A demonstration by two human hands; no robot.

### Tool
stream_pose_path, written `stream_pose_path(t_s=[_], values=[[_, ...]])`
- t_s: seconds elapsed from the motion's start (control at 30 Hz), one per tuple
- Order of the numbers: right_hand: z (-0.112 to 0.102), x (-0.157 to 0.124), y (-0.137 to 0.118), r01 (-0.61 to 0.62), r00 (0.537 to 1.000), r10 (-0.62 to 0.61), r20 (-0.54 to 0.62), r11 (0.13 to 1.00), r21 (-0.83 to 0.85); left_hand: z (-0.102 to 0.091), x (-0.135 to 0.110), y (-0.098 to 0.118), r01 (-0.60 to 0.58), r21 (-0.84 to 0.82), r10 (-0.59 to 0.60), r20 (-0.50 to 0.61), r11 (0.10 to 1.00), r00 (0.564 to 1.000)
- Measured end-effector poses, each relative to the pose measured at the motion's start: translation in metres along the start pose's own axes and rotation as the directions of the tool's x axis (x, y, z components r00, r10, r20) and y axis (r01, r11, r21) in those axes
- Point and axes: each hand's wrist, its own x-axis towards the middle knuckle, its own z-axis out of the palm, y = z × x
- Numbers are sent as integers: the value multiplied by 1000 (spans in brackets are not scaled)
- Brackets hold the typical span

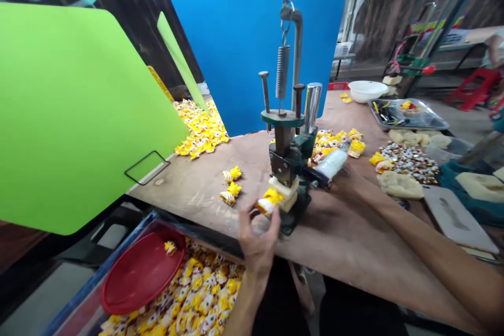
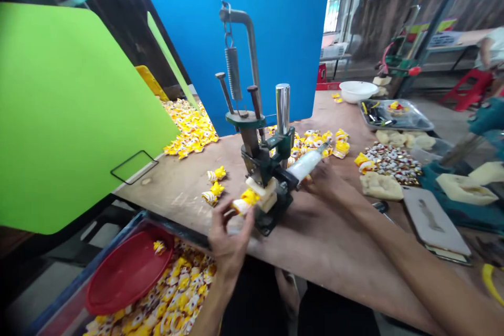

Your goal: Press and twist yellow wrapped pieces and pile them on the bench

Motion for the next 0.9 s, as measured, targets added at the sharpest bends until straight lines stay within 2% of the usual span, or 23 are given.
stream_pose_path(t_s=[0.07, 0.13, 0.2, 0.23, 0.3, 0.37, 0.4, 0.43, 0.5, 0.57, 0.63, 0.7, 0.8, 0.87, 0.9], values=[[-13, -17, 4, -6, 993, 25, 116, 987, -160, -22, 14, -24, 46, 95, -42, -40, 994, 998], [-22, -38, 4, -69, 987, 102, 123, 965, -253, -36, 35, -52, 31, 212, -33, 4, 977, 999], [-25, -62, -3, -203, 973, 215, 82, 970, -134, -41, 52, -70, -69, 263, 44, 99, 962, 994], [-23, -74, -12, -284, 955, 285, 83, 958, -26, -40, 55, -71, -105, 274, 80, 102, 956, 992], [-13, -97, -36, -454, 890, 434, 137, 868, 200, -35, 45, -58, -101, 257, 105, -3, 961, 994], [8, -115, -64, -580, 813, 543, 209, 727, 367, -29, 15, -32, -43, 136, 52, -56, 990, 997], [22, -121, -77, -616, 783, 575, 238, 661, 428, -27, -4, -18, -36, 19, 34, 69, 999, 997], [38, -126, -87, -633, 764, 593, 254, 611, 475, -25, -23, -6, -24, -72, 40, 224, 997, 974], [70, -128, -101, -601, 777, 594, 208, 603, 525, -22, -53, 7, -43, -178, 108, 373, 983, 921], [94, -127, -104, -529, 823, 553, 128, 665, 528, -19, -63, 6, -72, -199, 137, 338, 977, 931], [104, -123, -101, -482, 860, 491, 139, 693, 536, -14, -55, -3, -41, -183, 91, 270, 982, 959], [98, -119, -92, -493, 861, 473, 189, 681, 541, -8, -36, -12, 19, -170, 24, 246, 985, 969], [70, -105, -66, -529, 811, 576, 100, 650, 545, 5, -8, -15, 84, -189, -32, 261, 978, 965], [47, -83, -47, -531, 761, 647, 56, 570, 627, 14, 1, -12, 86, -179, -33, 278, 980, 960], [35, -68, -40, -516, 745, 663, 71, 506, 691, 18, 3, -11, 79, -163, -31, 282, 983, 959]])
